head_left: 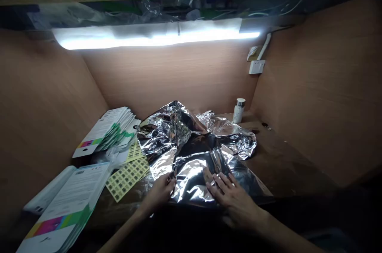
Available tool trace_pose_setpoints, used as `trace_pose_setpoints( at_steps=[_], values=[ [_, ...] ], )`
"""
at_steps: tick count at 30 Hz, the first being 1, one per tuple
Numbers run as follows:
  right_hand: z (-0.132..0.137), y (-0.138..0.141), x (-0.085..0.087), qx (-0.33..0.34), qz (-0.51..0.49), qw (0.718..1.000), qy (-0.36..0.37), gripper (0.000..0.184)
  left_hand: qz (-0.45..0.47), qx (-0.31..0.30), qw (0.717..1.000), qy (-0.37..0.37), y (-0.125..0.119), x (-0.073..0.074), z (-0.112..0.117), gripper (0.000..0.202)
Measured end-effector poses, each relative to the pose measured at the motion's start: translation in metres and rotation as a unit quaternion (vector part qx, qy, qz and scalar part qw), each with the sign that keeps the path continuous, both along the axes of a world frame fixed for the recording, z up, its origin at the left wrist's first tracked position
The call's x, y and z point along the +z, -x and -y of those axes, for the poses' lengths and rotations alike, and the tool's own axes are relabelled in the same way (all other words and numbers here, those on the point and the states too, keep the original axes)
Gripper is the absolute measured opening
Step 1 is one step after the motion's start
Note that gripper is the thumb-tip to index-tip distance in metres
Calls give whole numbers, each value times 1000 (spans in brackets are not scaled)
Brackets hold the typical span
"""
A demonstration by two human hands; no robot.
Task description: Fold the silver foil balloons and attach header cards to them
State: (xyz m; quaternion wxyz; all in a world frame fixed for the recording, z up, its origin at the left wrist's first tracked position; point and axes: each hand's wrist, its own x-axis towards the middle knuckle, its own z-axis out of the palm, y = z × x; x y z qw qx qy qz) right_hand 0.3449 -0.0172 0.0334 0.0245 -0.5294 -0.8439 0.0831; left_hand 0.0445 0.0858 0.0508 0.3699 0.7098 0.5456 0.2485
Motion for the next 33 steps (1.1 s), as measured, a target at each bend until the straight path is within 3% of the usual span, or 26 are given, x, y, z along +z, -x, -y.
trace_pose_setpoints(
  at_steps=[2,4,5,7,9,12,14,16,17,19,21,22,24,26,27,28,30,33],
  values=[
    [6,3,-7,-6,8,1000,21,114,-92,-20,983,-158,-5,4,14,39],
    [10,6,-9,-17,16,1000,19,115,-187,-100,932,-295,-15,1,19,50],
    [11,6,-8,-22,19,999,18,116,-224,-154,908,-320,-21,-3,18,54],
    [13,3,-4,-23,25,999,24,115,-287,-248,874,-303,-31,-14,13,64],
    [16,-5,1,-15,34,999,31,110,-325,-291,856,-276,-37,-23,9,70],
    [25,-13,10,-30,40,999,17,83,-336,-276,847,-306,-45,-25,20,73],
    [34,-7,18,-96,38,995,2,56,-302,-275,836,-366,-53,-23,38,74],
    [42,10,28,-152,35,988,-1,38,-242,-292,821,-426,-56,-20,52,56],
    [46,20,33,-149,22,989,3,32,-214,-303,814,-446,-52,-16,52,43],
    [52,38,43,-68,-35,997,2,40,-185,-307,807,-470,-30,-5,34,23],
    [53,47,51,29,-102,994,-20,70,-208,-315,794,-477,12,16,-4,27],
    [51,47,52,60,-119,990,-41,78,-242,-297,796,-469,38,29,-25,37],
    [41,42,52,88,-110,986,-84,78,-328,-225,811,-430,90,56,-58,47],
    [20,35,47,102,-79,985,-119,76,-375,-125,828,-397,126,73,-65,47],
    [6,33,44,106,-64,983,-137,76,-378,-95,839,-379,132,75,-59,44],
    [-11,32,41,101,-51,981,-159,75,-367,-77,853,-363,131,72,-48,42],
    [-47,35,38,66,-31,973,-220,72,-311,-81,886,-334,108,52,-19,44],
    [-98,42,46,44,7,955,-294,73,-249,-91,907,-328,51,5,21,81]
  ],
)
